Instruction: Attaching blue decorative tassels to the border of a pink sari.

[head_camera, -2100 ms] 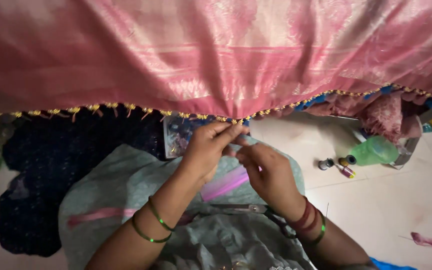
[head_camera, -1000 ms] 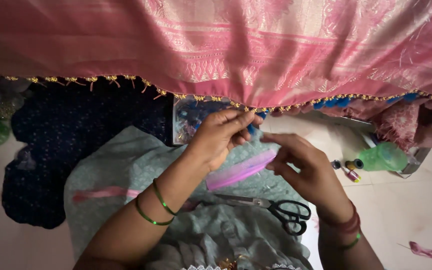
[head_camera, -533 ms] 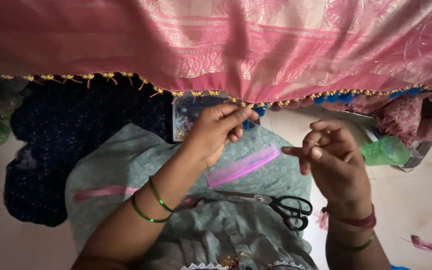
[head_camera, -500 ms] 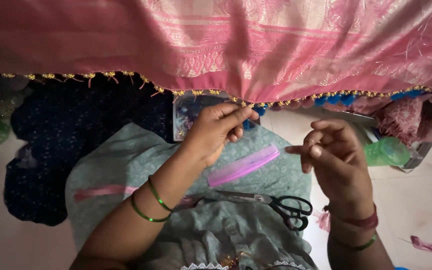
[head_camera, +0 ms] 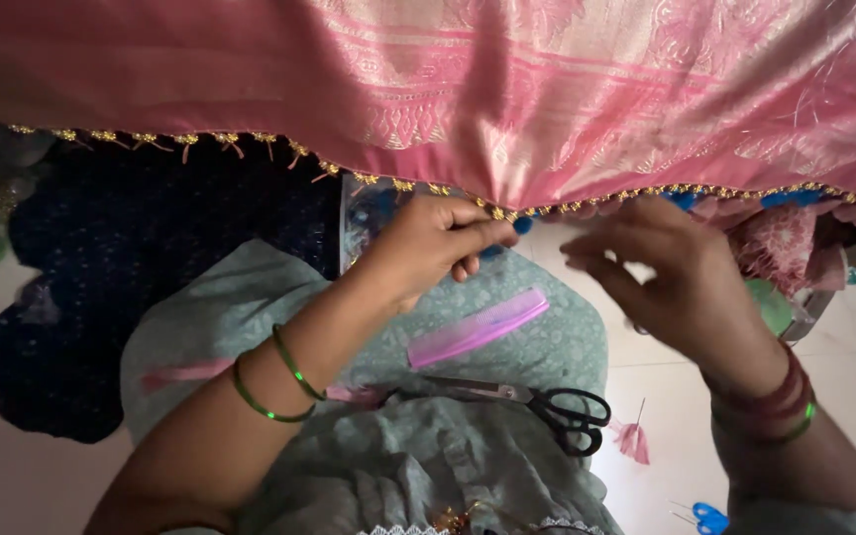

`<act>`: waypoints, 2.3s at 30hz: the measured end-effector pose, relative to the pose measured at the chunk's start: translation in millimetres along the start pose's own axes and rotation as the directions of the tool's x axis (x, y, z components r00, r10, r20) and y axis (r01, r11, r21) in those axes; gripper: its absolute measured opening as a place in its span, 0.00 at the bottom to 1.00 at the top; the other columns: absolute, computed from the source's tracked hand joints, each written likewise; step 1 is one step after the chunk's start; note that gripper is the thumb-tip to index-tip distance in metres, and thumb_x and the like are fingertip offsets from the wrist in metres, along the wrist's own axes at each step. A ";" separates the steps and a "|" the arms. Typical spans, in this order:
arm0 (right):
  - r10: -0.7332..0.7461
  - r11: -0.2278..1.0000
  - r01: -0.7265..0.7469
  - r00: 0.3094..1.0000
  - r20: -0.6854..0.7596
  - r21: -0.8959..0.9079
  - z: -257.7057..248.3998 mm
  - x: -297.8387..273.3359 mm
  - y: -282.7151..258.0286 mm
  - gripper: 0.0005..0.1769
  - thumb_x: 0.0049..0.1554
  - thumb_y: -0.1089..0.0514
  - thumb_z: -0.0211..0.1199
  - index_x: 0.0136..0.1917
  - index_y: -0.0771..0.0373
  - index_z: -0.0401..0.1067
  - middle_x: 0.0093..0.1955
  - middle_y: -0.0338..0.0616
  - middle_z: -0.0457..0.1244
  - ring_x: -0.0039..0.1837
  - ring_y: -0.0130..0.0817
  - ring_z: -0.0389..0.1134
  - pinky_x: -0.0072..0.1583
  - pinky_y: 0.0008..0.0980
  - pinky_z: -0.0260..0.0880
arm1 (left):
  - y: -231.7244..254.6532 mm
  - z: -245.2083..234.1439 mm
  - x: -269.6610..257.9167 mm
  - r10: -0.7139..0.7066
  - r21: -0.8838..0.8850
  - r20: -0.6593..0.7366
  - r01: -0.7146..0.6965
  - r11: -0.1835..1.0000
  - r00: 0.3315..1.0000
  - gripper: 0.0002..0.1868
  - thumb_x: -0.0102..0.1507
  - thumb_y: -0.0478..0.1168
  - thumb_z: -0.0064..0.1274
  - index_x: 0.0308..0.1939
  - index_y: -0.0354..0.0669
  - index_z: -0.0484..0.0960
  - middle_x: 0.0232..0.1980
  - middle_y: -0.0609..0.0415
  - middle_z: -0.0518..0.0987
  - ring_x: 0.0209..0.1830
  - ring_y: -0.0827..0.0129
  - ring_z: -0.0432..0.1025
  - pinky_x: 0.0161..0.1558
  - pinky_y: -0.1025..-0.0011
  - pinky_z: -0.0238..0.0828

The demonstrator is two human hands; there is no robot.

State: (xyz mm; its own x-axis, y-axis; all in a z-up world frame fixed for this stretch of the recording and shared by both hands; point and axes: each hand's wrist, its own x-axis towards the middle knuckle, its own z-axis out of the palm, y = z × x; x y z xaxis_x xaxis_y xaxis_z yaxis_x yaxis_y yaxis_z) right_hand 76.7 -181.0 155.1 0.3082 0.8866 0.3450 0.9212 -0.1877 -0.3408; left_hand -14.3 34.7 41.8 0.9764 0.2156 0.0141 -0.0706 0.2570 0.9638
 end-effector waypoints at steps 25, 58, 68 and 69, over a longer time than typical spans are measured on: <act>-0.473 0.812 0.531 0.842 0.259 -0.243 25.6 125.3 -23.9 0.10 0.53 0.60 0.66 0.49 0.62 0.77 0.50 0.46 0.68 0.45 0.44 0.71 0.44 0.40 0.71 | -14.9 6.2 -14.1 0.690 0.645 -0.303 -0.392 0.656 0.657 0.07 0.62 0.35 0.59 0.43 0.41 0.86 0.42 0.49 0.84 0.42 0.57 0.79 0.46 0.62 0.75; -0.503 0.762 0.563 0.825 0.256 -0.320 21.8 106.1 -29.4 0.17 0.50 0.64 0.64 0.54 0.57 0.77 0.46 0.43 0.65 0.43 0.42 0.71 0.42 0.39 0.71 | -11.4 9.3 -20.7 0.802 0.728 -0.192 -0.465 0.503 0.566 0.06 0.59 0.32 0.61 0.40 0.41 0.85 0.42 0.51 0.83 0.48 0.54 0.74 0.52 0.60 0.70; -0.359 0.885 0.370 0.929 0.093 -0.282 22.2 83.3 -19.3 0.09 0.54 0.62 0.67 0.50 0.60 0.76 0.45 0.46 0.67 0.43 0.45 0.71 0.43 0.40 0.71 | -28.4 14.0 -7.9 0.831 0.877 -0.099 -0.347 0.333 0.547 0.09 0.57 0.36 0.61 0.41 0.37 0.83 0.44 0.45 0.81 0.51 0.50 0.72 0.52 0.54 0.66; -0.275 0.934 0.277 0.961 0.041 -0.226 24.4 74.6 -16.5 0.08 0.56 0.62 0.67 0.51 0.61 0.76 0.44 0.47 0.68 0.43 0.44 0.72 0.43 0.39 0.71 | -48.7 10.7 3.9 0.678 0.625 -0.255 -0.418 0.660 0.690 0.09 0.60 0.36 0.61 0.42 0.38 0.84 0.43 0.48 0.82 0.49 0.55 0.73 0.52 0.59 0.68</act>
State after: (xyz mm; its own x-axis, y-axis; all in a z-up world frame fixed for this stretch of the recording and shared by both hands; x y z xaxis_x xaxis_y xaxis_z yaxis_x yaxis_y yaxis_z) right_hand 78.6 -101.4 165.1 0.0333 0.9205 0.3894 0.9994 -0.0254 -0.0254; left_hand -4.9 12.9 -2.2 0.5733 0.5631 0.5952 -0.3269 -0.5089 0.7963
